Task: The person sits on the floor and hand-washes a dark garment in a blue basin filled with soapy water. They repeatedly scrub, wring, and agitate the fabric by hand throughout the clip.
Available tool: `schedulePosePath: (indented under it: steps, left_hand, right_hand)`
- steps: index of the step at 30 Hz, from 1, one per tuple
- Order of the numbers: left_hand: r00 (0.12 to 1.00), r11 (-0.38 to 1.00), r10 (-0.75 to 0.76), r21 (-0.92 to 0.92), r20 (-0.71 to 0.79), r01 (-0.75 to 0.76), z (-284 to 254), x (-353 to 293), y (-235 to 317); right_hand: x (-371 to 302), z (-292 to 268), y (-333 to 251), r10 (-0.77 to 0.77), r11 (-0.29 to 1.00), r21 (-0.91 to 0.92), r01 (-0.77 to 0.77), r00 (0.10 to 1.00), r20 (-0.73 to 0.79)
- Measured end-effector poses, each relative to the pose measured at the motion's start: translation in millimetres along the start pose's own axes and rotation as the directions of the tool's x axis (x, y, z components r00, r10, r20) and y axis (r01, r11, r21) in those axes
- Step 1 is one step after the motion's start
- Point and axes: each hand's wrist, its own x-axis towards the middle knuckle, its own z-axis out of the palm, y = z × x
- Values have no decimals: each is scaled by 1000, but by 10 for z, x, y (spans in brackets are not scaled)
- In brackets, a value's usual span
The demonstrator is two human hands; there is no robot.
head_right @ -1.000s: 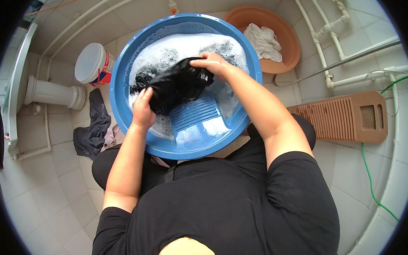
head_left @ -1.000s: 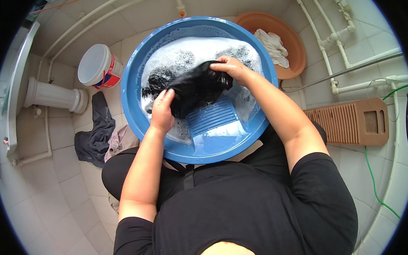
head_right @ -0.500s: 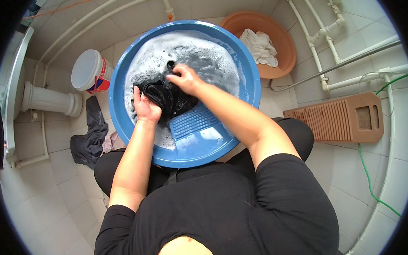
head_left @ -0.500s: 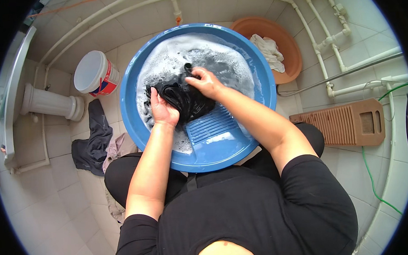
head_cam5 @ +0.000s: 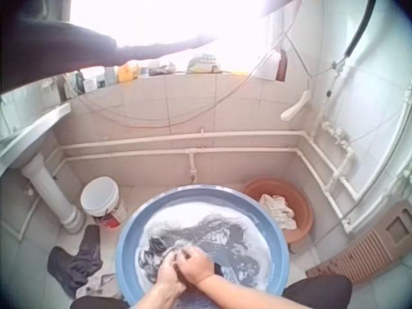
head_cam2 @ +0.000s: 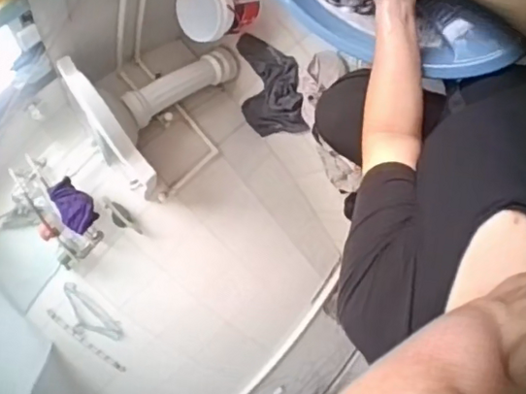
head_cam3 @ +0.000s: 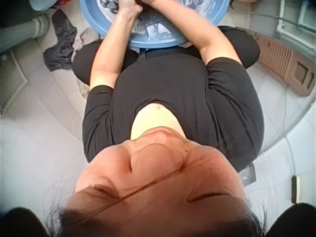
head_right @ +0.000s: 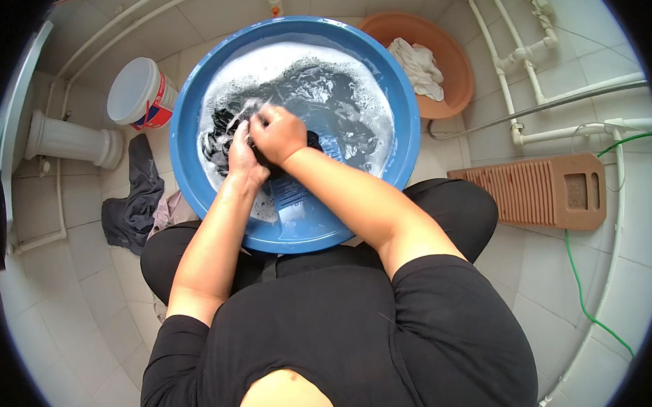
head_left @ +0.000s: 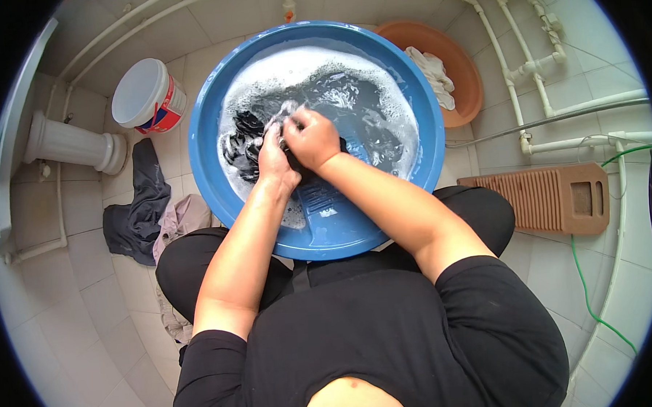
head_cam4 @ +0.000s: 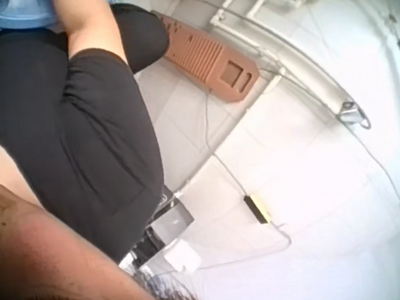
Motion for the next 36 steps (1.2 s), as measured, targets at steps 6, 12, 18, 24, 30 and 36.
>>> schedulePosePath:
  steps: [6,12,18,24,30,36]
  left_hand:
    - [954,979,-201,84,222,187,-269,95,136]
    - [996,998,-67,8,-51,67,-40,98,-9]
    - [988,989,34,-146,152,-12,-20,82,81]
    - [966,969,242,-79,95,-235,40,121,36]
    - [973,968,218,-144,75,-205,-131,267,71]
    - [989,998,-46,38,142,41,-279,202,147]
  right_hand:
    - [-393,-174,-281,-290,951,170,259,937,194]
    - [210,-24,377,95,987,-134,-88,995,42]
    - [438,-319,1106,-108,953,-238,185,946,304]
    - [531,-384,1025,271,811,-585,-3,888,371]
    - [59,-218,220,-217,941,311,129,939,268]
    - [-412,-232,-386,-604,781,269,563,791,97]
